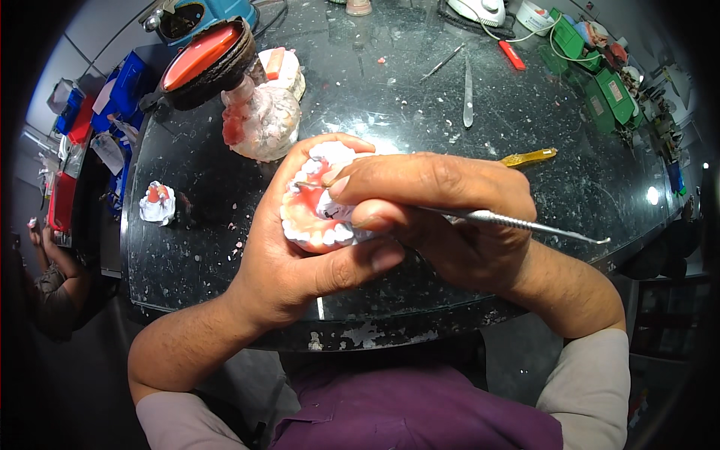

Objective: The person uses a metal carving tool to shape and refine the pink wax on a white dental prosthetic model held in one hand, while other models and tools rest on the dark workbench.

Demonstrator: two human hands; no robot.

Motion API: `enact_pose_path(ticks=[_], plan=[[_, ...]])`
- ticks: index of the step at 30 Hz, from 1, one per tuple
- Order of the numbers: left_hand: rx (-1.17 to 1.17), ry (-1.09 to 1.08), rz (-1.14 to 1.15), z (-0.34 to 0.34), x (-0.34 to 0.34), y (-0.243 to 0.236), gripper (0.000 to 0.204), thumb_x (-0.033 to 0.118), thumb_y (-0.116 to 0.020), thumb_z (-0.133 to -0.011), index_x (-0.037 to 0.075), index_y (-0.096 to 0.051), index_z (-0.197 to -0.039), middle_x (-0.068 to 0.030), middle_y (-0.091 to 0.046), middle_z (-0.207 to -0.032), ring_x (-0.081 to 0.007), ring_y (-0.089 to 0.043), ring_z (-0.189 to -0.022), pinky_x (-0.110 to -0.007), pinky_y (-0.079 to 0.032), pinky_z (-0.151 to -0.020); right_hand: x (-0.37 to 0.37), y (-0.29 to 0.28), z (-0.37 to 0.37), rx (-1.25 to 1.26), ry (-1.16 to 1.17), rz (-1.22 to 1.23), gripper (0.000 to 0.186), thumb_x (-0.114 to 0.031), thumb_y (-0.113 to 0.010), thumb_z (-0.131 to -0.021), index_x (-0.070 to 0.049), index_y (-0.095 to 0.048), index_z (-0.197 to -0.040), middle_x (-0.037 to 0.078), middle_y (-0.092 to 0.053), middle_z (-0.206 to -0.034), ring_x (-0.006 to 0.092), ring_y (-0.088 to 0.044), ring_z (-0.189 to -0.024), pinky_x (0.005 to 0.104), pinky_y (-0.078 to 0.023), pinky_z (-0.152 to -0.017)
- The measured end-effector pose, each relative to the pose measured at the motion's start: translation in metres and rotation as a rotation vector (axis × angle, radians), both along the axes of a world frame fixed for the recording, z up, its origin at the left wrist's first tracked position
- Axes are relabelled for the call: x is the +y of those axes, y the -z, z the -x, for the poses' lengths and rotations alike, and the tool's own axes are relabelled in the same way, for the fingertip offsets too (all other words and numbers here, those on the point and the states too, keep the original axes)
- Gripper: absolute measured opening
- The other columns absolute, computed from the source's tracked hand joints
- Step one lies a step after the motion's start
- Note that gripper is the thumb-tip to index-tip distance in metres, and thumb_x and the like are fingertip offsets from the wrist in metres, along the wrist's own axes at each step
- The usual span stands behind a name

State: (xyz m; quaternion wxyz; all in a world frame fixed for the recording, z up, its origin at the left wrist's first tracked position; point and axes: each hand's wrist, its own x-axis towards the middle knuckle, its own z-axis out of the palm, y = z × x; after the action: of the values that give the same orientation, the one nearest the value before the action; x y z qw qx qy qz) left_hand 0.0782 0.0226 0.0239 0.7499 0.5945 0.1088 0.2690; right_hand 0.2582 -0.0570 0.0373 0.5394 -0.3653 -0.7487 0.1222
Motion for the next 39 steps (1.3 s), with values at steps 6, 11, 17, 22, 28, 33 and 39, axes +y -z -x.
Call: enact_pose_path(ticks=[6,11,17,22,28,33,39], plan=[[0.029,-0.051,0.114,0.003,-0.004,-0.006,0.074,0.008,-0.082,-0.076,0.001,-0.040,-0.136,-0.0054,-0.054,-0.120,-0.0127,-0.053,-0.108,-0.029,-0.043,-0.095,-0.002,-0.008,-0.002,-0.070,0.053,0.007,0.024,-0.003,-0.063,-0.095,0.006,-0.062,-0.117,0.018,-0.068,-0.116,0.0260,-0.068,-0.107,0.0367,-0.055,-0.091],[0.035,-0.077,0.115,0.000,-0.003,-0.007,0.077,0.011,-0.083,-0.075,0.002,-0.037,-0.137,-0.0060,-0.053,-0.117,-0.0114,-0.052,-0.107,-0.029,-0.044,-0.093,0.005,0.000,-0.007,0.073,0.024,0.018,0.020,-0.008,-0.052,-0.101,0.005,-0.056,-0.116,0.023,-0.068,-0.110,0.0318,-0.068,-0.106,0.0423,-0.054,-0.093],[0.232,-0.122,0.152,-0.003,-0.007,-0.024,0.104,0.022,-0.089,-0.060,0.001,-0.033,-0.145,-0.0076,-0.049,-0.129,-0.0167,-0.048,-0.120,-0.032,-0.036,-0.105,0.010,-0.002,-0.013,0.369,0.098,0.050,0.024,-0.017,-0.035,-0.105,0.000,-0.047,-0.117,0.014,-0.066,-0.076,0.0221,-0.070,-0.077,0.0392,-0.057,-0.085],[0.125,0.002,0.021,0.005,0.005,-0.005,0.084,0.019,-0.081,-0.073,-0.001,-0.036,-0.141,-0.0099,-0.052,-0.125,-0.0174,-0.051,-0.119,-0.033,-0.040,-0.103,0.006,-0.009,-0.020,0.274,0.182,0.114,0.029,-0.025,-0.041,-0.107,-0.003,-0.058,-0.116,-0.003,-0.057,-0.073,0.0027,-0.046,-0.059,0.0188,-0.038,-0.058],[0.120,0.010,0.037,0.006,0.003,-0.002,0.081,0.017,-0.076,-0.069,0.001,-0.037,-0.138,-0.0099,-0.051,-0.124,-0.0159,-0.050,-0.115,-0.031,-0.039,-0.100,0.014,0.006,-0.013,0.405,0.046,0.320,0.020,-0.012,-0.061,-0.099,0.002,-0.068,-0.112,0.001,-0.067,-0.099,0.0013,-0.054,-0.080,0.0181,-0.042,-0.070],[0.100,0.005,-0.006,0.001,-0.003,-0.002,0.081,0.009,-0.074,-0.067,0.002,-0.035,-0.138,-0.0067,-0.050,-0.117,-0.0109,-0.052,-0.102,-0.027,-0.042,-0.088,0.007,-0.001,-0.010,0.341,0.007,0.333,0.017,-0.009,-0.070,-0.093,0.002,-0.072,-0.105,0.000,-0.065,-0.087,0.0004,-0.048,-0.069,0.0187,-0.036,-0.059],[0.128,0.056,-0.031,0.000,-0.004,-0.003,0.082,0.004,-0.067,-0.066,0.002,-0.033,-0.141,-0.0053,-0.050,-0.113,-0.0092,-0.051,-0.098,-0.026,-0.043,-0.086,0.005,-0.004,-0.009,0.252,0.046,0.409,0.018,-0.010,-0.075,-0.087,-0.001,-0.076,-0.104,-0.003,-0.055,-0.077,0.0018,-0.042,-0.065,0.0212,-0.030,-0.055]])
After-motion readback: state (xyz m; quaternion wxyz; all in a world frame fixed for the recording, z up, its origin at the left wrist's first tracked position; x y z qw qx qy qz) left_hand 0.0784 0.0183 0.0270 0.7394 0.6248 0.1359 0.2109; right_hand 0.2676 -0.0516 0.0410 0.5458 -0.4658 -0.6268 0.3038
